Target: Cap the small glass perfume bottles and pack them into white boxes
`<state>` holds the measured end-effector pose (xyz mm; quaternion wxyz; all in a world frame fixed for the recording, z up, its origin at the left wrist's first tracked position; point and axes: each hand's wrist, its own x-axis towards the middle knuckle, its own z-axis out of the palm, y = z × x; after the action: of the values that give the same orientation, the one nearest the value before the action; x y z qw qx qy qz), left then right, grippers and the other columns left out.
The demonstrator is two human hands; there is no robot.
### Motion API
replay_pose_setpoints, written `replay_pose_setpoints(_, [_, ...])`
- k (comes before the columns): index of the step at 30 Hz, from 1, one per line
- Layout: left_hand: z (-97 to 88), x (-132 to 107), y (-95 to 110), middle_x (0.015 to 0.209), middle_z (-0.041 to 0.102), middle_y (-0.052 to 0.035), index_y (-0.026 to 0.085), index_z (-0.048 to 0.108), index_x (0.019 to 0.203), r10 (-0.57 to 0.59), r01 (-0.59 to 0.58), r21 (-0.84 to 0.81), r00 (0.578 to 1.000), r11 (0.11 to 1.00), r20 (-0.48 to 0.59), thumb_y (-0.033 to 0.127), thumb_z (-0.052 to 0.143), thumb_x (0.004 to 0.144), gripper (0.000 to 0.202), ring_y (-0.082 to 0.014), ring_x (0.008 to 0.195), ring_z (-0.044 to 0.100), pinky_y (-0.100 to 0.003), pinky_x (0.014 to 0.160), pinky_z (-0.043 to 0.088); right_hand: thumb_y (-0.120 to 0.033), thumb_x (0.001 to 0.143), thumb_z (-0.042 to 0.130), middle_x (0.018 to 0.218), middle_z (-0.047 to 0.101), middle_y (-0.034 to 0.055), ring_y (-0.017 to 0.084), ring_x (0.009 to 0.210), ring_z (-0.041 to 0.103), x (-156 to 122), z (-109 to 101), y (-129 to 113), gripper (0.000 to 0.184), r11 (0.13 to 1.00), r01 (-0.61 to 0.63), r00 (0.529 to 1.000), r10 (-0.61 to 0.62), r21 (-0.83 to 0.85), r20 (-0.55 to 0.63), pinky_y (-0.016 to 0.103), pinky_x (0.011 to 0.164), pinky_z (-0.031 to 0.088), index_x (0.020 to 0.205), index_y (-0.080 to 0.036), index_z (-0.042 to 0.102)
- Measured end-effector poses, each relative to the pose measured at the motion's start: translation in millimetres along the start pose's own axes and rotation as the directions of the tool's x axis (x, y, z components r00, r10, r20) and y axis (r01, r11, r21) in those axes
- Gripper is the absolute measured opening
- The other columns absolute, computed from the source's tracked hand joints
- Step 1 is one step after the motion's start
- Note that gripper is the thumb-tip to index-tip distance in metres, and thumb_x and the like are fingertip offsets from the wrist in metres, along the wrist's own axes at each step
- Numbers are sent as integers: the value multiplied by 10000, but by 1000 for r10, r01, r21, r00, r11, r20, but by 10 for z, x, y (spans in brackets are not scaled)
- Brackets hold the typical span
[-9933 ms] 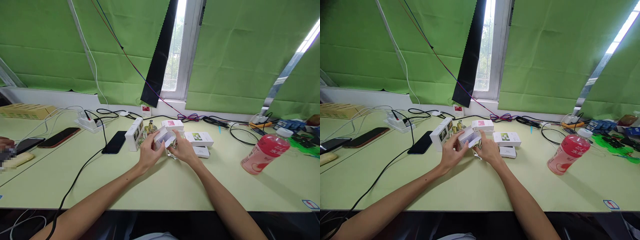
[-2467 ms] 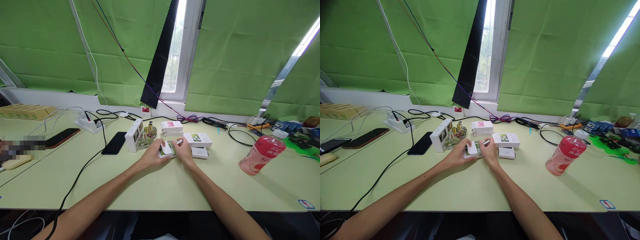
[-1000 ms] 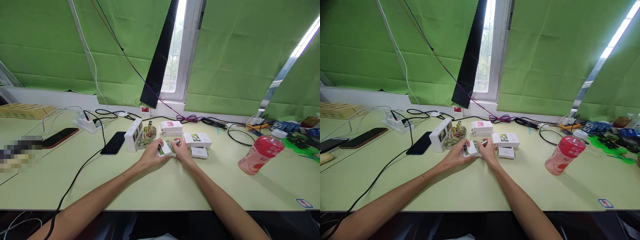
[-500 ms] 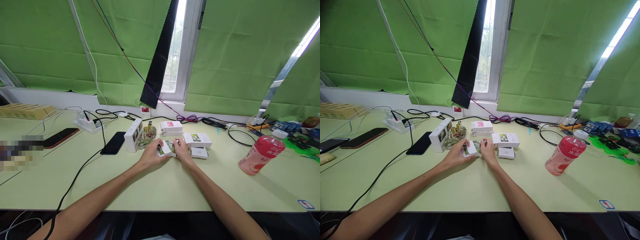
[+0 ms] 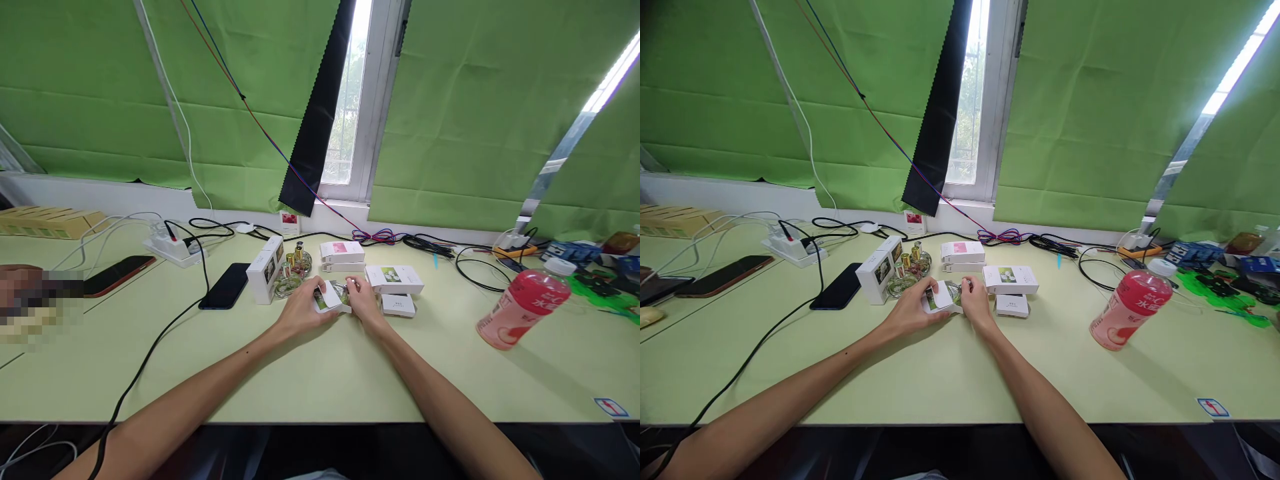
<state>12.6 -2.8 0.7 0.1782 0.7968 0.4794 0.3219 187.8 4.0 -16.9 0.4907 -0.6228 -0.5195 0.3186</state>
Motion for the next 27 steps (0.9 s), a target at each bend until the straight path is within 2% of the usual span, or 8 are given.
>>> replay_pose_setpoints(3, [-9, -4, 8, 912, 646, -11, 226, 498, 931, -3, 3, 3, 1000, 1000, 12, 407, 795, 663, 440, -191, 757, 550, -275, 633, 348, -391, 919, 454, 1020, 738, 74, 217, 895, 663, 8, -3, 8, 368, 1000, 8, 1000, -8, -13, 7, 293, 744, 484, 1088, -196, 716])
replay_pose_setpoints(6, [-12, -5, 6, 916, 646, -12, 225, 488, 931, -9, 9, -2, 1000, 1000, 25, 399, 795, 660, 444, -189, 755, 543, -273, 630, 343, -387, 926, 449, 1048, 733, 80, 213, 903, 657, 22, 2, 29, 380, 1000, 22, 1000, -22, -16, 21, 295, 759, 485, 1113, -188, 713])
replay_pose_setpoints(15, [-7, -8, 6, 931, 650, -22, 221, 488, 929, -2, 2, -17, 1000, 1000, 9, 399, 789, 657, 442, -188, 761, 538, -276, 632, 346, -382, 930, 420, 889, 721, 42, 190, 720, 625, 19, -15, 16, 390, 999, 38, 999, -37, -35, 20, 288, 685, 476, 1088, -209, 732])
replay_pose_setpoints(22, [-9, -21, 24, 882, 655, -11, 225, 500, 935, -7, 7, -36, 1000, 999, -10, 390, 793, 655, 437, -177, 715, 531, -269, 609, 346, -403, 924, 419, 910, 730, 47, 194, 695, 614, -7, -29, -15, 393, 997, 36, 999, -35, -69, 13, 286, 640, 464, 1054, -220, 741])
replay_pose_setpoints(27, [-6, -18, 20, 887, 662, -15, 224, 488, 925, -8, 7, -31, 1000, 999, -18, 398, 795, 662, 440, -176, 714, 529, -275, 616, 352, -401, 923, 414, 885, 731, 44, 208, 775, 641, -18, -30, -28, 375, 992, 71, 997, -71, -101, 11, 292, 703, 465, 958, -219, 740])
